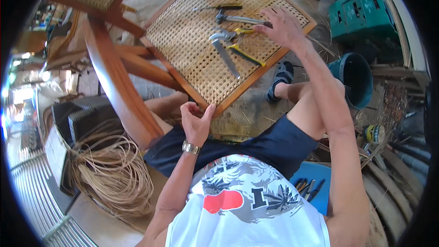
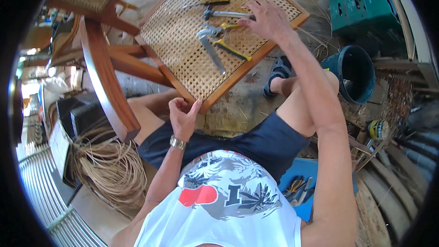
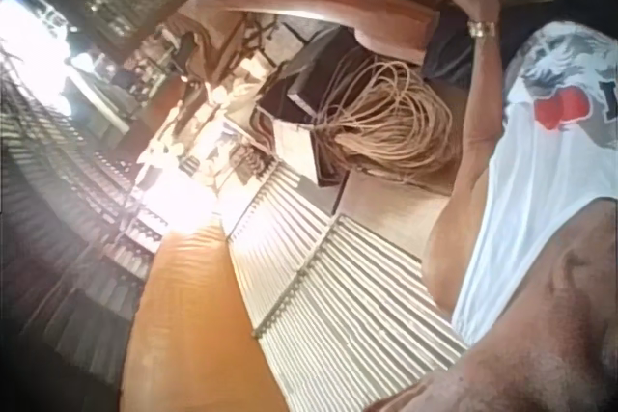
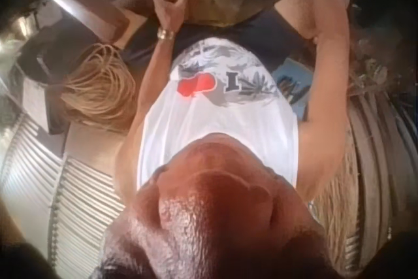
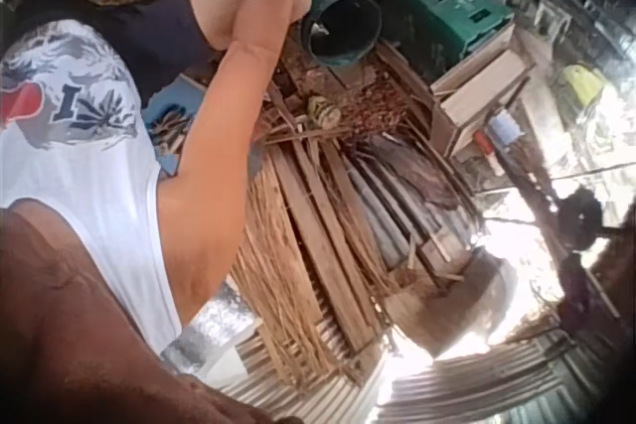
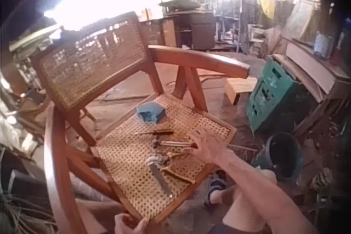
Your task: Weaving and repairing the seat of a wooden chair using rattan strands and tools.
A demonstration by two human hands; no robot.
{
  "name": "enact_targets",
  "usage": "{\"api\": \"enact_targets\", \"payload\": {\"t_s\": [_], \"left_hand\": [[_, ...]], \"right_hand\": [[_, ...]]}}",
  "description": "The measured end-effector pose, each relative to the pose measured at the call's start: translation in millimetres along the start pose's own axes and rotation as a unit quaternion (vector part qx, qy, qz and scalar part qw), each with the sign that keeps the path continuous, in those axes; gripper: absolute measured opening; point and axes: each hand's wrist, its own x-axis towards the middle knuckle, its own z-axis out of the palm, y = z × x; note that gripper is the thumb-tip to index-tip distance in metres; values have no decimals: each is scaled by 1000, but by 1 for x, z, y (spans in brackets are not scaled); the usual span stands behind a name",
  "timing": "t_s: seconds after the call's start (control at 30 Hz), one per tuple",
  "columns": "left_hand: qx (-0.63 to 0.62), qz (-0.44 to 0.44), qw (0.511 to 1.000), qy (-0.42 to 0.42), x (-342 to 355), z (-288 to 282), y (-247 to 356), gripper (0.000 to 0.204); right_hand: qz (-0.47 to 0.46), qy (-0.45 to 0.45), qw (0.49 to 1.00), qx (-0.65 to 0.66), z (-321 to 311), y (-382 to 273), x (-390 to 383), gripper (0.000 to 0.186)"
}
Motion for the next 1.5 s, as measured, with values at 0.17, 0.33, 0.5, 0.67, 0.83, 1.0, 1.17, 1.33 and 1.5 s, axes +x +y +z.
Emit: {"api": "enact_targets", "payload": {"t_s": [0.17,0.33,0.5,0.67,0.83,1.0,1.17,1.33,1.5], "left_hand": [[-351,-134,924,-77,-3,11,-23,46],[-595,-290,723,-196,22,22,-36,71],[-687,-258,650,-196,23,32,-28,76],[-693,-274,638,-197,14,27,-26,71],[-664,-283,646,-247,16,23,-30,70],[-656,-296,656,-227,14,24,-28,67],[-647,-299,665,-223,14,23,-26,66],[-648,-307,652,-245,15,19,-24,66],[-638,-315,668,-220,15,21,-23,67]], "right_hand": [[-84,-120,983,-110,17,-3,23,36],[-1,-98,995,19,-15,-51,-27,27],[243,-193,911,271,-59,-154,-148,18],[165,-154,956,187,-42,-196,-212,19],[109,-169,970,133,-21,-188,-225,20],[80,-128,978,145,-21,-190,-226,20],[57,-131,983,114,-18,-194,-217,24],[44,-91,986,134,-22,-188,-214,27],[58,-146,980,124,-21,-185,-204,23]]}}
